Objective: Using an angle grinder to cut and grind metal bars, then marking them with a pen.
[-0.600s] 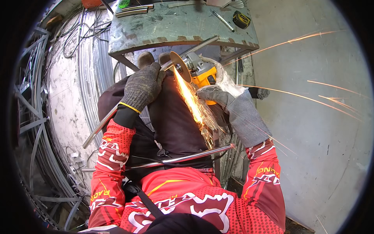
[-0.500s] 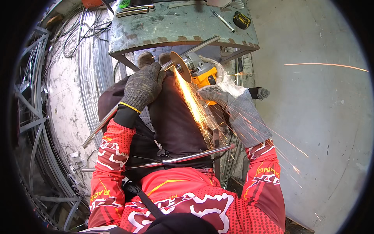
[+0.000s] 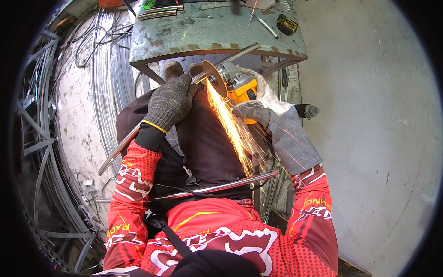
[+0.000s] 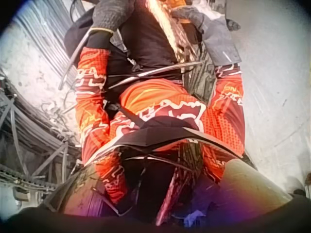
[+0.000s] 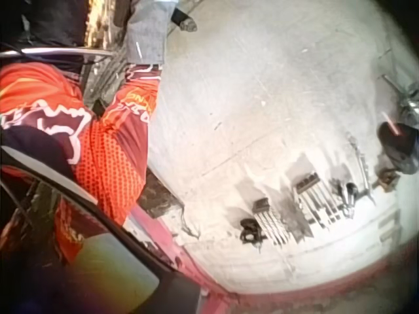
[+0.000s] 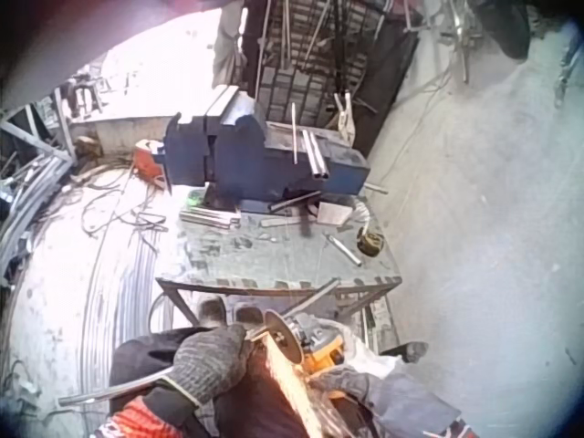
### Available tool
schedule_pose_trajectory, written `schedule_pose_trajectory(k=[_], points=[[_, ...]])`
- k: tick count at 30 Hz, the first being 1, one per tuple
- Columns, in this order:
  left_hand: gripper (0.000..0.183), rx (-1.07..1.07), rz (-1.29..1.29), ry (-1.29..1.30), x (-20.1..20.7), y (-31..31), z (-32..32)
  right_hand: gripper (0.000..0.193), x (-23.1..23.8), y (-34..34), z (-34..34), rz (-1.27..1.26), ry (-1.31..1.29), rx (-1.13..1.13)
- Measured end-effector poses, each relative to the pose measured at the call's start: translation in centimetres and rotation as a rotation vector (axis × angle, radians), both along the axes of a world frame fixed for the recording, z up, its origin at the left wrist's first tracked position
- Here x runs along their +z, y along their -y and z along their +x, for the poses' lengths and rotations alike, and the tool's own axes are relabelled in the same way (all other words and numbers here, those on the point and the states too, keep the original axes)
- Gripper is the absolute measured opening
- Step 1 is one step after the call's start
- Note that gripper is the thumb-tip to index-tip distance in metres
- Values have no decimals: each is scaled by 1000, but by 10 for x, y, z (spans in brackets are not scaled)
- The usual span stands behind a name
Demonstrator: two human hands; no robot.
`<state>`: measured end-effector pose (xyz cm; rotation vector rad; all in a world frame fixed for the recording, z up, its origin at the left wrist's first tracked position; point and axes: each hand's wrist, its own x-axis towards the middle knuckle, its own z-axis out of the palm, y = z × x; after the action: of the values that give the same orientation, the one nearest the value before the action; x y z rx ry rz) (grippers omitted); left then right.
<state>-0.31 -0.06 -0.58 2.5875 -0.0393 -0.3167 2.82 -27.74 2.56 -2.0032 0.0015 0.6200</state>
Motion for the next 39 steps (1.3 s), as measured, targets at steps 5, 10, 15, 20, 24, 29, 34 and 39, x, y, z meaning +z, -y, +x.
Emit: schedule_pose_trajectory(k=[5, 10, 15, 20, 24, 29, 34, 39], points=[[36, -2, -9, -12, 5, 4, 1, 113, -11, 9, 1, 214, -52, 0], [36, -6, -1, -40, 2, 0, 2, 114, 3, 0, -1, 128, -36, 12], [36, -6, -1, 8, 1, 2, 1, 117, -9, 8, 2, 172, -46, 22], [35, -17, -15, 58, -10, -2, 0, 118, -7, 3, 5, 268, -45, 13], [36, -1, -1, -9, 1, 1, 2, 118, -2, 0, -1, 226, -42, -47], [37, -7, -14, -42, 4, 1, 3, 119, -8, 2, 7, 229, -78, -22], [37, -13, -13, -18, -2, -2, 3, 120, -19, 8, 11, 208, 39, 79], [37, -22, 2, -19, -4, -2, 3, 122, -29, 15, 14, 263, 5, 69]])
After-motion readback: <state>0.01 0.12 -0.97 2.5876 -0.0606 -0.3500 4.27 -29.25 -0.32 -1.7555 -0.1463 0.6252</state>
